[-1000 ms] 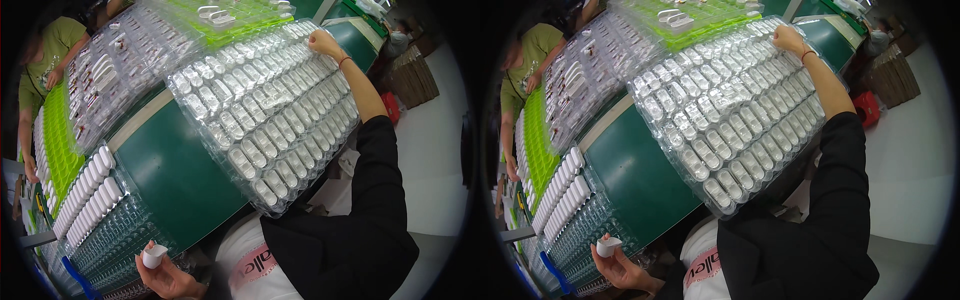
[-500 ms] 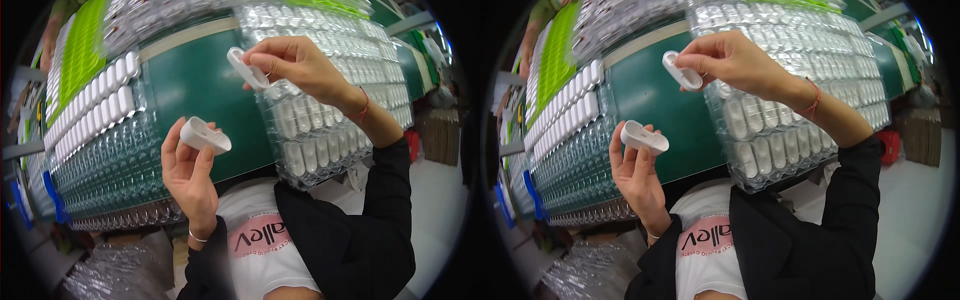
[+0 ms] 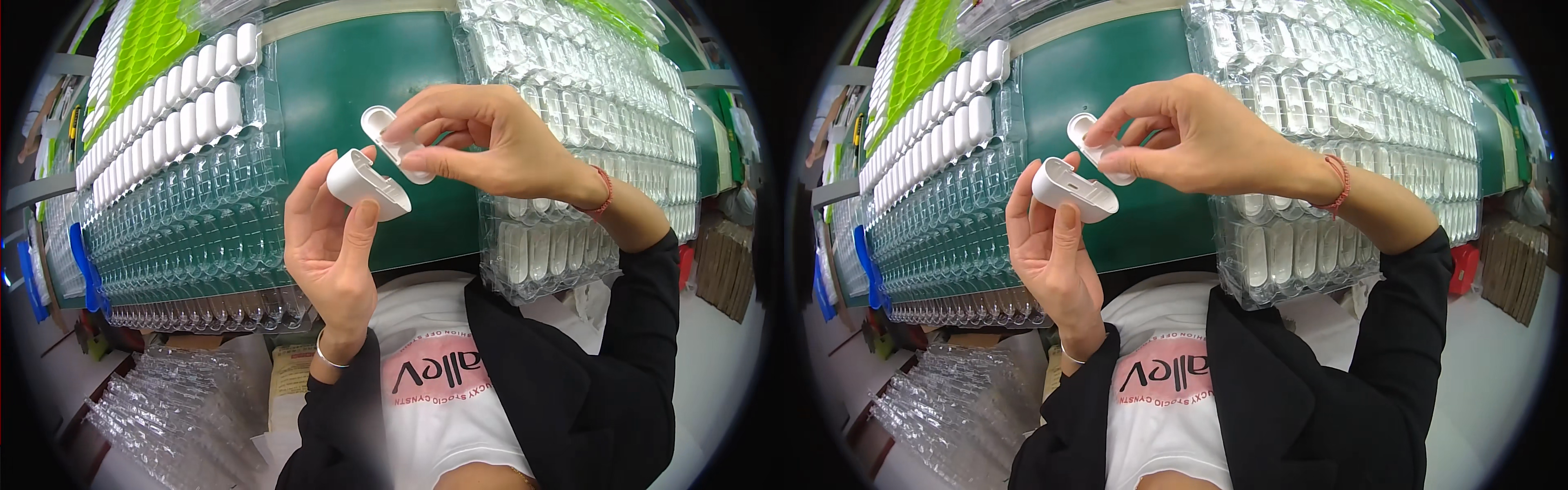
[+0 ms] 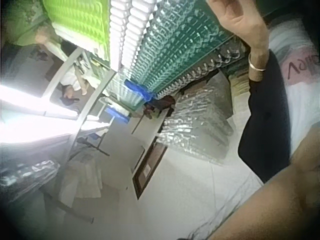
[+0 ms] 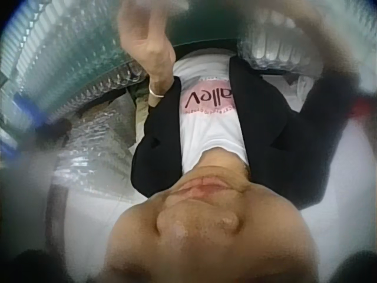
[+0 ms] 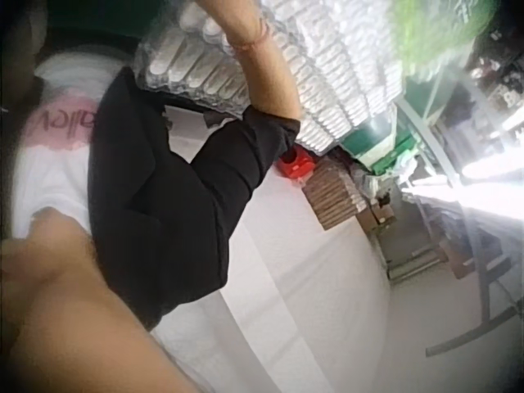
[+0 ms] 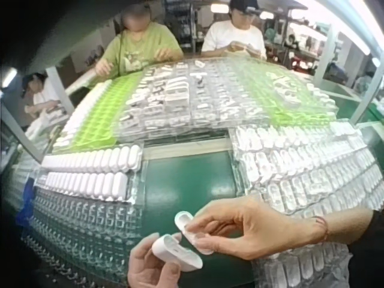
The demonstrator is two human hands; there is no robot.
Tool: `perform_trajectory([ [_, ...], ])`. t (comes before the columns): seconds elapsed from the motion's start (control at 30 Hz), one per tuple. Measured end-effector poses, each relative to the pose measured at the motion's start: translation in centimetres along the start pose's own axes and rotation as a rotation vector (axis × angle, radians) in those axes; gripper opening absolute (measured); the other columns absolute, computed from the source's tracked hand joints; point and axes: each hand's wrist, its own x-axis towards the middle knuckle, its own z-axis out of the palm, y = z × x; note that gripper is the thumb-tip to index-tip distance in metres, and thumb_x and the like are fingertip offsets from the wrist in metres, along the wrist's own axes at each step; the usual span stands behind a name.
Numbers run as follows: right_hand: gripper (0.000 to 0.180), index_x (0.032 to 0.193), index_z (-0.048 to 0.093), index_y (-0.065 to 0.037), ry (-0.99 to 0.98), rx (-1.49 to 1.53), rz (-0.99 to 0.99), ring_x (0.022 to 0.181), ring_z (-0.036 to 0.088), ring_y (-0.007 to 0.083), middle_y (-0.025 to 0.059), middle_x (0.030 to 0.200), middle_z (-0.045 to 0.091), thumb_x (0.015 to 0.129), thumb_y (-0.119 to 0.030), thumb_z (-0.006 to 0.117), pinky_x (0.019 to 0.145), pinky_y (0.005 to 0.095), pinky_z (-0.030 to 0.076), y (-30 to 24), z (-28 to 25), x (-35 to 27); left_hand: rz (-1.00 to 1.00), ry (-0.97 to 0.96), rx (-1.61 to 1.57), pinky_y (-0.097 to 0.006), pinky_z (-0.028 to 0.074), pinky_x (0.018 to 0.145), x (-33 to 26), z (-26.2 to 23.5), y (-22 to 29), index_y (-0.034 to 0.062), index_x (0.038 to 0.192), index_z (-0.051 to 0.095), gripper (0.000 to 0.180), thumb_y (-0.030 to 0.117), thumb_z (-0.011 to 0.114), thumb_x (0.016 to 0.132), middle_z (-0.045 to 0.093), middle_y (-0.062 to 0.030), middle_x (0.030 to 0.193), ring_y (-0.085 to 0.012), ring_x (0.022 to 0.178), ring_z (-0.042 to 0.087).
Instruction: The person assembles white wireless earbuds by hand. They pick up a white charging case and a clear plastic insert, place the insert into the case, and then insert a small white earbud into the insert. The person repeats this process multiple times, handling the components one by one.
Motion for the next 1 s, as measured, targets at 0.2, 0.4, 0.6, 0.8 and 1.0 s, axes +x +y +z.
perform_trajectory([
  [0.2, 0.026, 0.105, 0.066, -0.001, -0.008, -0.096, -0.106, 0.090, 0.066, 0.0162, 0.0100, 0.102, 0.068, 0.081, -0.007, 0.073, 0.079, 0.0302, 0.057, 0.13, 0.14, 0.16, 0.041, -0.001, 0.022, -0.037, 0.043, 0.100, 0.07, -0.19, -0.28, -0.0031, 0.134, 0.039, 0.045, 0.004, 0.057, 0.093, 0.054, -0.0277, 0.128, -0.0256, 0.120, 0.053],
  [0.4, 0.026, 0.105, 0.066, -0.001, 0.006, -0.083, -0.091, 0.084, 0.068, 0.0187, 0.0110, 0.099, 0.068, 0.080, -0.006, 0.073, 0.078, 0.0305, 0.058, 0.26, 0.32, -0.02, -0.016, 0.007, -0.015, -0.036, 0.045, 0.098, 0.08, -0.29, -0.61, -0.0035, 0.133, 0.041, 0.045, 0.006, 0.058, 0.092, 0.054, -0.0273, 0.127, -0.0258, 0.119, 0.054],
  [0.6, 0.029, 0.106, 0.069, -0.004, -0.021, -0.104, -0.063, 0.090, 0.064, 0.0162, 0.0093, 0.104, 0.064, 0.079, 0.005, 0.069, 0.078, 0.0280, 0.059, -0.05, 0.18, -0.16, -0.043, -0.003, 0.031, -0.035, 0.045, 0.097, 0.12, -0.06, -0.54, -0.0056, 0.133, 0.041, 0.047, 0.009, 0.059, 0.092, 0.055, -0.0252, 0.127, -0.0237, 0.117, 0.055],
  [0.8, 0.029, 0.104, 0.069, -0.004, -0.018, -0.117, -0.036, 0.092, 0.064, 0.0177, 0.0096, 0.104, 0.064, 0.078, 0.007, 0.067, 0.079, 0.0298, 0.060, -0.06, 0.22, -0.13, -0.043, -0.019, 0.072, -0.034, 0.044, 0.098, 0.27, -0.17, -0.43, -0.0072, 0.134, 0.041, 0.049, 0.010, 0.060, 0.092, 0.055, -0.0246, 0.127, -0.0219, 0.117, 0.055],
  [1.0, 0.023, 0.100, 0.069, -0.002, -0.001, -0.136, -0.095, 0.088, 0.066, 0.0199, 0.0102, 0.100, 0.067, 0.077, 0.002, 0.071, 0.075, 0.0312, 0.060, 0.38, 0.24, 0.03, -0.070, -0.018, 0.093, -0.033, 0.046, 0.096, 0.35, -0.23, -0.44, -0.0077, 0.133, 0.041, 0.047, 0.010, 0.058, 0.093, 0.055, -0.0246, 0.127, -0.0209, 0.115, 0.056],
])
